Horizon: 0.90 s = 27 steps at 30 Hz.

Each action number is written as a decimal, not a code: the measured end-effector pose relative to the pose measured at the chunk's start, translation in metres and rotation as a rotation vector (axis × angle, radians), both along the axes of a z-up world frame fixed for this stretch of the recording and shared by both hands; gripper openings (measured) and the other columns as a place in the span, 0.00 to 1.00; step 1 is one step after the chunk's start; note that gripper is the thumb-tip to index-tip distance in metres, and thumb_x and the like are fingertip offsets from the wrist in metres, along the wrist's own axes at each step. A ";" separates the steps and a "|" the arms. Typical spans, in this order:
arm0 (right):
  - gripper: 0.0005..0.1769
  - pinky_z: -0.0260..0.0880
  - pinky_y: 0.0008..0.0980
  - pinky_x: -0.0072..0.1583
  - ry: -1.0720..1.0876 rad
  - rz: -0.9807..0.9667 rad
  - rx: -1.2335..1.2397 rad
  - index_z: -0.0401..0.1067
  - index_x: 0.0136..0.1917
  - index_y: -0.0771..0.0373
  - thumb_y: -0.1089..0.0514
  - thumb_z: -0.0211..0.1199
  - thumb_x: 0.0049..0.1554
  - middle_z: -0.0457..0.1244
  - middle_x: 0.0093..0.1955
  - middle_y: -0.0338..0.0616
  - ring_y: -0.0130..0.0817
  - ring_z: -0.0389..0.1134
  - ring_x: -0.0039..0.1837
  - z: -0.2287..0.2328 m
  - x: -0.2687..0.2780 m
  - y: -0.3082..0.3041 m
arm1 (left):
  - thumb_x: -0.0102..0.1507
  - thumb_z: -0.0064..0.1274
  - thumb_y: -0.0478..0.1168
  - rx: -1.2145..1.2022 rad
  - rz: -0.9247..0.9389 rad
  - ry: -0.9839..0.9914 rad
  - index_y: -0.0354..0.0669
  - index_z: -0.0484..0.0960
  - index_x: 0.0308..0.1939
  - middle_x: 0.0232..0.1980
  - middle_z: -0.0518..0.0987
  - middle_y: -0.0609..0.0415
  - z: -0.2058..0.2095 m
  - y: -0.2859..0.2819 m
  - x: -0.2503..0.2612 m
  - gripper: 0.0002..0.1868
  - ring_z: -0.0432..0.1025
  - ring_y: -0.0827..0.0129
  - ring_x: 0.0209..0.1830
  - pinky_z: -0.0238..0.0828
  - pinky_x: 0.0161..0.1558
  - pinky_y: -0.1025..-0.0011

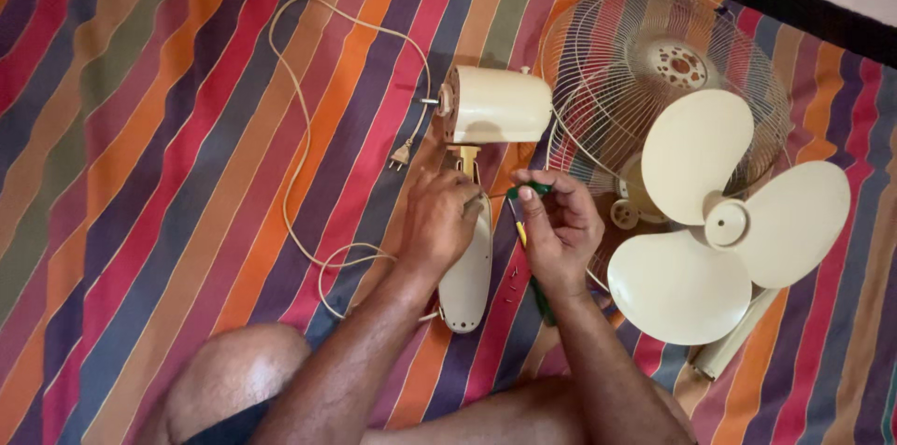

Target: The person sits on a striped mat and uses a screwdriver to remove screws from the base of a disassembled electric fan. The fan blades and cage are already detached and placed nearby. The person repeatedly unscrews fasteners from the fan base throughout the clip.

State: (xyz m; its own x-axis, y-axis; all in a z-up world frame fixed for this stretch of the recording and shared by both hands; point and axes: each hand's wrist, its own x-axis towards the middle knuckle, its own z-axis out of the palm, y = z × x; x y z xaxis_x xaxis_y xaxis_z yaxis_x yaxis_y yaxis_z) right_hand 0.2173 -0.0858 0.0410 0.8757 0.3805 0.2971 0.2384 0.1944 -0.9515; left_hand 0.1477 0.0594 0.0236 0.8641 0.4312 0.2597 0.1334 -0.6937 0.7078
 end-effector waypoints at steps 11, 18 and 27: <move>0.11 0.71 0.24 0.62 0.026 0.034 -0.019 0.69 0.62 0.67 0.68 0.63 0.66 0.69 0.60 0.46 0.25 0.69 0.60 -0.012 0.000 0.003 | 0.54 0.64 0.33 -0.051 0.006 0.003 0.44 0.89 0.37 0.43 0.83 0.53 0.001 0.000 -0.003 0.07 0.73 0.55 0.50 0.67 0.58 0.57; 0.11 0.72 0.25 0.63 -0.020 0.058 -0.029 0.69 0.62 0.67 0.68 0.62 0.66 0.69 0.60 0.46 0.25 0.70 0.61 -0.015 0.002 0.004 | 0.55 0.64 0.34 -0.097 0.004 0.043 0.44 0.89 0.37 0.43 0.82 0.54 0.001 0.001 0.000 0.06 0.73 0.55 0.50 0.68 0.56 0.59; 0.12 0.73 0.25 0.63 -0.075 0.046 -0.025 0.68 0.62 0.67 0.69 0.62 0.66 0.69 0.60 0.46 0.26 0.70 0.62 -0.016 0.001 0.005 | 0.56 0.64 0.34 -0.142 0.028 0.094 0.44 0.89 0.40 0.46 0.82 0.54 -0.001 0.001 0.001 0.09 0.72 0.57 0.52 0.68 0.57 0.60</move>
